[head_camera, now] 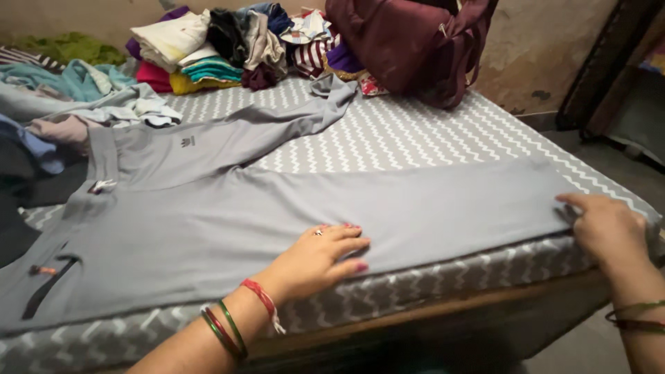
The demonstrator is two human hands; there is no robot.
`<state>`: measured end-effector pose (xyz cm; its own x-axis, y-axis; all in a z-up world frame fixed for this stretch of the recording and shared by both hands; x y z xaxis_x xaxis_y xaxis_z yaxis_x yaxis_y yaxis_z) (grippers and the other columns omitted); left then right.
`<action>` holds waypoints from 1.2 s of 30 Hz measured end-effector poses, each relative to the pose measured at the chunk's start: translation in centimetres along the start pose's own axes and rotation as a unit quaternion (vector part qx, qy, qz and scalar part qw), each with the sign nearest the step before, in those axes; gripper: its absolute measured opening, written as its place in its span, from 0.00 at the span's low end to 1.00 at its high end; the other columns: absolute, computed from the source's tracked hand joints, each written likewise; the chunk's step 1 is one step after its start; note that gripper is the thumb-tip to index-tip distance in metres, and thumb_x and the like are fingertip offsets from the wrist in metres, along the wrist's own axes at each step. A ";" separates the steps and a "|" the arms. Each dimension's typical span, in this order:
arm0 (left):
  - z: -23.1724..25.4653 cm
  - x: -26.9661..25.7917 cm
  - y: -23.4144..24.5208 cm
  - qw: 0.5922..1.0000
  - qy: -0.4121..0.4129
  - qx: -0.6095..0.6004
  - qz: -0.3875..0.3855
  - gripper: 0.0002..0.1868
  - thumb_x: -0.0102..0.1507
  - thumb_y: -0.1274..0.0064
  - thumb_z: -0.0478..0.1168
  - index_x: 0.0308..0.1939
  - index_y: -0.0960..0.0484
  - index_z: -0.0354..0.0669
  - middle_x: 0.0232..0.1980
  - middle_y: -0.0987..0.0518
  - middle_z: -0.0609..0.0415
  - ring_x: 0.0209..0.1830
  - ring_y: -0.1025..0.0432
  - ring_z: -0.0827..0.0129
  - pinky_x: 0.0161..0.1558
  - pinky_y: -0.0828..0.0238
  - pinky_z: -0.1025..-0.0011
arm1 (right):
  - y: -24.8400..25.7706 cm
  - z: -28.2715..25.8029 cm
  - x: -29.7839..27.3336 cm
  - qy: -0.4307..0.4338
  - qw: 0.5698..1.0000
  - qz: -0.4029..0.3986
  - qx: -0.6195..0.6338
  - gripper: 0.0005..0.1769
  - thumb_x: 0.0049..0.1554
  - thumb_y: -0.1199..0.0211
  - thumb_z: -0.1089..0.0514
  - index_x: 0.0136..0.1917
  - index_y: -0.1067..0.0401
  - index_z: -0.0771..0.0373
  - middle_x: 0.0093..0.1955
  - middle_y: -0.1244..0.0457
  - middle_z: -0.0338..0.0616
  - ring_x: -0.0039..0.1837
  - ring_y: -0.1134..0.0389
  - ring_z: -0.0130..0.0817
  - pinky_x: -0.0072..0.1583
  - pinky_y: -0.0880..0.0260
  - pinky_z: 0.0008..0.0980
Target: The person picks up a pair of gray pants and a white shirt from a pile on a bed, smooths them out, and folds each one by hand.
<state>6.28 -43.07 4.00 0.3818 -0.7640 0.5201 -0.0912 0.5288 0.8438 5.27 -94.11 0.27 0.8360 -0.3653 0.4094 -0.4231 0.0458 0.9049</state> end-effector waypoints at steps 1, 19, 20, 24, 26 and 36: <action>-1.5 0.8 -0.2 0.997 0.033 -0.065 0.008 0.22 0.67 0.48 0.50 0.59 0.20 0.40 0.63 0.22 0.41 0.67 0.30 0.49 0.65 0.38 0.57 | 0.8 -0.1 0.5 0.000 0.999 0.053 0.010 0.29 0.54 0.46 0.65 0.65 0.21 0.46 0.63 0.31 0.49 0.66 0.31 0.50 0.68 0.34 0.51; -20.1 9.5 -5.4 0.965 0.241 0.096 -0.019 0.12 0.60 0.42 0.48 0.45 0.15 0.51 0.46 0.20 0.50 0.52 0.27 0.52 0.52 0.31 0.56 | -5.2 -0.1 14.7 -0.137 0.988 -0.073 0.010 0.41 0.55 0.38 0.26 0.65 0.24 0.62 0.64 0.31 0.58 0.65 0.31 0.58 0.62 0.31 0.55; -20.2 9.5 -5.4 0.969 0.233 0.075 -0.031 0.12 0.60 0.41 0.49 0.43 0.16 0.50 0.45 0.19 0.52 0.51 0.27 0.53 0.51 0.31 0.56 | -5.6 0.2 14.7 -0.131 0.986 -0.100 0.004 0.42 0.53 0.36 0.24 0.64 0.23 0.61 0.62 0.30 0.58 0.64 0.29 0.57 0.62 0.29 0.54; -19.8 9.6 -5.5 0.970 0.240 0.024 -0.028 0.10 0.61 0.41 0.48 0.42 0.18 0.49 0.43 0.19 0.52 0.49 0.26 0.55 0.51 0.31 0.57 | -5.0 1.0 14.2 -0.054 0.998 -0.021 0.023 0.41 0.55 0.36 0.26 0.67 0.24 0.58 0.60 0.30 0.62 0.62 0.29 0.61 0.61 0.29 0.54; -18.5 9.7 -5.1 0.972 0.226 0.054 0.043 0.09 0.63 0.42 0.47 0.43 0.19 0.49 0.43 0.19 0.53 0.50 0.27 0.56 0.52 0.33 0.57 | -4.1 1.2 14.1 -0.055 0.998 0.012 0.024 0.41 0.57 0.36 0.26 0.67 0.25 0.60 0.58 0.29 0.61 0.61 0.28 0.60 0.61 0.29 0.53; -13.5 10.7 -6.6 0.995 0.089 0.006 0.051 0.31 0.64 0.45 0.53 0.67 0.27 0.42 0.71 0.31 0.42 0.71 0.38 0.47 0.67 0.42 0.56 | -6.6 -3.8 13.0 0.132 0.984 0.021 -0.120 0.52 0.58 0.53 0.23 0.83 0.48 0.57 0.83 0.54 0.54 0.78 0.49 0.51 0.71 0.44 0.47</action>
<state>23.41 -49.76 2.23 0.5275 -0.6275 0.5727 -0.1479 0.5960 0.7893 20.25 -95.63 0.06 0.8946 -0.1059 0.4341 -0.3907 0.2858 0.8750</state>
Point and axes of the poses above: each hand's wrist, its own x-axis towards the middle knuckle, its own y-axis out of the back of the hand, z = x × y, the point moved 6 cm from there along x, towards the middle knuckle
